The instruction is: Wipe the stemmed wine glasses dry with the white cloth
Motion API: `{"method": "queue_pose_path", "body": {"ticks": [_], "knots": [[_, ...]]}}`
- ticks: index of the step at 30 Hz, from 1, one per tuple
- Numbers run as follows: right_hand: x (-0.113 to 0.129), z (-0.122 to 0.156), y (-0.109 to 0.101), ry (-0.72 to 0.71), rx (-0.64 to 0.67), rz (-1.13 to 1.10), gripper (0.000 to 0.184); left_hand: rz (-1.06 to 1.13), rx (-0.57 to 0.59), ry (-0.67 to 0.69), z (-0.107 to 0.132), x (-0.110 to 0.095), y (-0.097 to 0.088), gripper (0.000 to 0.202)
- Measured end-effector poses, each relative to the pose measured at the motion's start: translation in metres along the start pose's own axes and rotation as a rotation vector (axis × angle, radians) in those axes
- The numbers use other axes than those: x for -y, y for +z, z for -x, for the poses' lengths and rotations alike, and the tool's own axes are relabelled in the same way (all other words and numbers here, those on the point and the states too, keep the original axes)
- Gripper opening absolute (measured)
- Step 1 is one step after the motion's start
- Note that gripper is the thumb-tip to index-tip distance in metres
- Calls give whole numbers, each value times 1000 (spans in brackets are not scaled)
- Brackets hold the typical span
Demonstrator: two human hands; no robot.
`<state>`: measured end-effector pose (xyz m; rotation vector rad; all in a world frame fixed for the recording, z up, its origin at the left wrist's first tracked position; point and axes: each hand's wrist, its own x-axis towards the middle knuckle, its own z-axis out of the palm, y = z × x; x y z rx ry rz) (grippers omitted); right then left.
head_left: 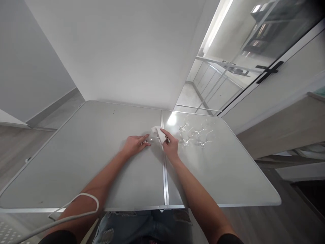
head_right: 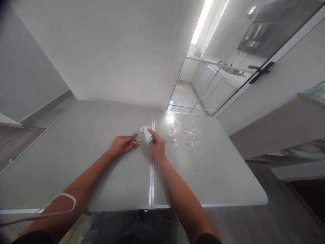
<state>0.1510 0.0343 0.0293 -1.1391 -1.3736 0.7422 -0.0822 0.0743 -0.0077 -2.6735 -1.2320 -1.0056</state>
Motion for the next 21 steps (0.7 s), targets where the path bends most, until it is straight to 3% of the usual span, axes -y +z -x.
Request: {"method": "queue_pose_path", "body": {"ticks": [5,11,17,21], "knots": [[-3,0,-6,15,88,-95,51,-30,-5,-3,1,-1,4,43],[3,1,-10,148,480,-232,77,69,123,209,4,1,-1,42],[12,2,-9,151,461,-340,78,340,143,16,1,-8,-2,41],[13,3,-4,125,380,-305,56,398,74,-50,2,-11,2,43]]}}
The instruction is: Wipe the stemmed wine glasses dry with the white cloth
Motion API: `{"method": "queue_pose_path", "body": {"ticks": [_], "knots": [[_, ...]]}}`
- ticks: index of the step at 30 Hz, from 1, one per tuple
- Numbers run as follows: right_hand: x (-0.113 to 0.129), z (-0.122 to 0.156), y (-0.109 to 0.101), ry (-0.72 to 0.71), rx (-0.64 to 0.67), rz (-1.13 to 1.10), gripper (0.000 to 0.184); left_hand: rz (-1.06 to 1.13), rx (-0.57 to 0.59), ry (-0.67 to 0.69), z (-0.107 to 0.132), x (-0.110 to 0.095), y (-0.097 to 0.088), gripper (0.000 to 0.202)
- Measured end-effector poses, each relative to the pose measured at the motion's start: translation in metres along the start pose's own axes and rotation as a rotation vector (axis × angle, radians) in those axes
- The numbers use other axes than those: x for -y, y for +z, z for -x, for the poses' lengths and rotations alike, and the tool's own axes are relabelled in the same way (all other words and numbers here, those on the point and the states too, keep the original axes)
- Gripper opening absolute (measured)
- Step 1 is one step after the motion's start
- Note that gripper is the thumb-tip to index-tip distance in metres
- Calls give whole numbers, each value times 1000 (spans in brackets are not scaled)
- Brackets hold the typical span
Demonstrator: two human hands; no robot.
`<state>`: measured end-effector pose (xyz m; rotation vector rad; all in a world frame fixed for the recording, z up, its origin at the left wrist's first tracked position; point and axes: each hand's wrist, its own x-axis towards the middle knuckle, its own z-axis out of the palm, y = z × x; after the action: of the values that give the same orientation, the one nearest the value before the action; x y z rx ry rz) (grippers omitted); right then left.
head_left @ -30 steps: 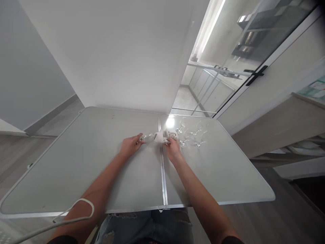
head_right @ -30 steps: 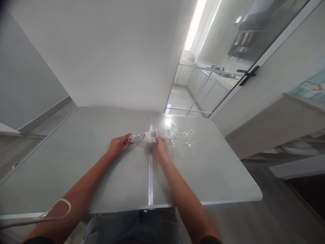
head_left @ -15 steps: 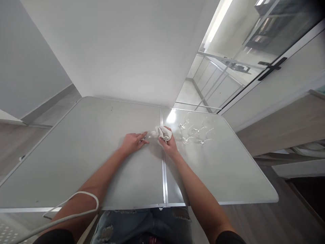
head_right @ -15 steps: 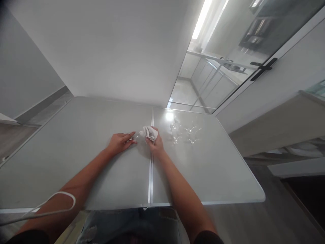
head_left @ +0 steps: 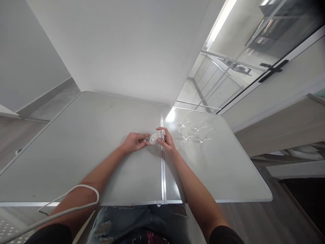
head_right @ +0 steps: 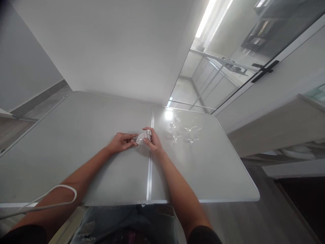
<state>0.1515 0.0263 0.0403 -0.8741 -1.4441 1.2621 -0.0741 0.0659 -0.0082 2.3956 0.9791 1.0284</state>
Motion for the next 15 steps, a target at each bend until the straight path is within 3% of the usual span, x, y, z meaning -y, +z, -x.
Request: {"method": "queue_pose_path", "body": {"ticks": [6,11,15], "knots": [[-5,-6,4,101,-252,-185,48,-309,-93,153,0,6,1,38],[-5,-7,4,325,-281,-285,51,-419,-42,246,-2,2,0,32],[3,-3,9,155,-250,-175,49,-301,-39,241,-3,-2,1,37]]}}
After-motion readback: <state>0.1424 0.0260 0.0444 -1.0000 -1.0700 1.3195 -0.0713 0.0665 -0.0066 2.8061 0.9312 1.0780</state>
